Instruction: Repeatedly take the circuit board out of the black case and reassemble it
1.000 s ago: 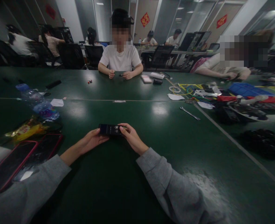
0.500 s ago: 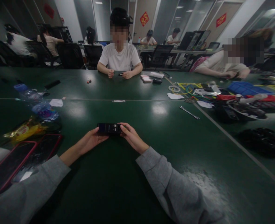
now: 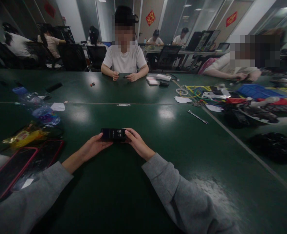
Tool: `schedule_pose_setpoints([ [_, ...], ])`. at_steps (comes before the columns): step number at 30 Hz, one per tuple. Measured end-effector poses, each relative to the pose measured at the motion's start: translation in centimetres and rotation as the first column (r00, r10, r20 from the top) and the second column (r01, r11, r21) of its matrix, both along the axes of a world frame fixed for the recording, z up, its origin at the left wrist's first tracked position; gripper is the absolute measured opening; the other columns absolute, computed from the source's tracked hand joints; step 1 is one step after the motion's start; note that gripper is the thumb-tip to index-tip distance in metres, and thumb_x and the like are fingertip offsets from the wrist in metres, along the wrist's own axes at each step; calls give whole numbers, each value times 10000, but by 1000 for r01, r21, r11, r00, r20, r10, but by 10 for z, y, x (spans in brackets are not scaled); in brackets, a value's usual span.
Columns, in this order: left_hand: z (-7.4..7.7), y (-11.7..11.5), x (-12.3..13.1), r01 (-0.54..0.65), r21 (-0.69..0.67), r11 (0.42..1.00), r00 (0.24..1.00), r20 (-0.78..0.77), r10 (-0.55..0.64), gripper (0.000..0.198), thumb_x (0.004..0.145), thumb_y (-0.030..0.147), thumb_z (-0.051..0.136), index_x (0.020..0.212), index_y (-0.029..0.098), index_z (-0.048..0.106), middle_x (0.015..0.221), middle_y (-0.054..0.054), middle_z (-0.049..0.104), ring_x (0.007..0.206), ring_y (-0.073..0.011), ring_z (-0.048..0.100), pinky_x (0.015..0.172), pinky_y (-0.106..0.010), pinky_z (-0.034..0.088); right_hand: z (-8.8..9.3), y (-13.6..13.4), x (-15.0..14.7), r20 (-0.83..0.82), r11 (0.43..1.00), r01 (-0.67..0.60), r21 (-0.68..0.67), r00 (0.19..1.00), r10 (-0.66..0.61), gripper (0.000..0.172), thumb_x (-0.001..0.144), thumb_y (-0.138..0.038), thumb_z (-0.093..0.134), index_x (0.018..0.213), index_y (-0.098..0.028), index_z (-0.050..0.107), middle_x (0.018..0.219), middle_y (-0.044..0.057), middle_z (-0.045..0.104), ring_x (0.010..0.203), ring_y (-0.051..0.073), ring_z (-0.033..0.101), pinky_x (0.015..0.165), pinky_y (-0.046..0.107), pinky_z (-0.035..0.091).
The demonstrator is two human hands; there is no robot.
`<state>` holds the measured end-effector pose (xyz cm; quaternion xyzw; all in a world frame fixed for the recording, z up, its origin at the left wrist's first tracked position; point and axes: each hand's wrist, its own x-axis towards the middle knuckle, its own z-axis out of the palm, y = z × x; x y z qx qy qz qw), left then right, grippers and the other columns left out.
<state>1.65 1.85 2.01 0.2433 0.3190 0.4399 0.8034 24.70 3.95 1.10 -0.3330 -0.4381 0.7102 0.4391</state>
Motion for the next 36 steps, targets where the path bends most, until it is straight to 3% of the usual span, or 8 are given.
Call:
schedule_pose_setpoints([
  [15, 2, 0, -1, 33, -2, 999, 999, 15, -32, 366, 884, 255, 613, 1206, 88, 567, 1136, -135, 679, 1088, -234, 644, 1108, -403, 356, 0, -3, -3, 54, 998, 48, 41, 997, -50, 246, 850, -422, 626, 1050, -278, 633, 1054, 19, 614, 959, 178, 575, 857, 342, 482],
  [19, 0, 1, -2, 43, 2, 999, 999, 20, -43, 370, 884, 254, 616, 1215, 98, 559, 1157, -141, 666, 1115, -238, 630, 1112, -408, 356, -1, -4, -3, 185, 990, 74, 121, 978, -96, 242, 885, -461, 561, 1051, -299, 630, 1049, 1, 605, 1014, 186, 557, 951, 362, 431],
  [22, 1, 0, -2, 36, 10, 999, 999, -13, -36, 394, 869, 249, 636, 1231, 124, 545, 1199, -143, 647, 1112, -236, 632, 1101, -410, 371, 0, -6, -3, 316, 963, 53, 264, 939, -138, 298, 921, -484, 484, 1127, -303, 600, 1132, 15, 587, 1112, 206, 525, 1015, 391, 389],
  [24, 3, -1, -1, 29, 18, 999, 999, -34, -28, 425, 865, 259, 642, 1257, 145, 523, 1222, -145, 633, 1100, -234, 639, 1094, -414, 377, 1, -8, -4, 358, 933, 2, 360, 923, -140, 366, 887, -465, 557, 1215, -304, 545, 1225, 34, 546, 1163, 221, 508, 1026, 403, 389],
  [28, 7, -3, 1, 30, 21, 999, 999, -46, -29, 472, 864, 254, 645, 1298, 171, 480, 1238, -149, 619, 1073, -238, 652, 1086, -439, 379, 1, -12, -6, 458, 817, -107, 567, 865, -205, 647, 750, -330, 753, 1322, -312, 453, 1318, 63, 478, 1235, 259, 459, 1065, 442, 356],
  [31, 6, -3, 2, 38, 37, 999, 998, -54, -36, 501, 856, 245, 657, 1311, 176, 459, 1248, -156, 607, 1081, -244, 648, 1086, -453, 377, 0, -12, -7, 505, 756, -135, 640, 816, -281, 587, 782, -269, 719, 1311, -315, 468, 1260, 64, 512, 1196, 256, 483, 1051, 454, 359],
  [36, 1, -4, 1, 52, 108, 993, 991, -131, -37, 572, 823, 251, 695, 1321, 190, 420, 1304, -163, 547, 1130, -255, 617, 1092, -481, 372, -3, -8, -6, 499, 779, -111, 617, 820, -278, 502, 785, -266, 713, 1246, -291, 514, 1205, 64, 556, 1137, 256, 527, 997, 452, 401],
])
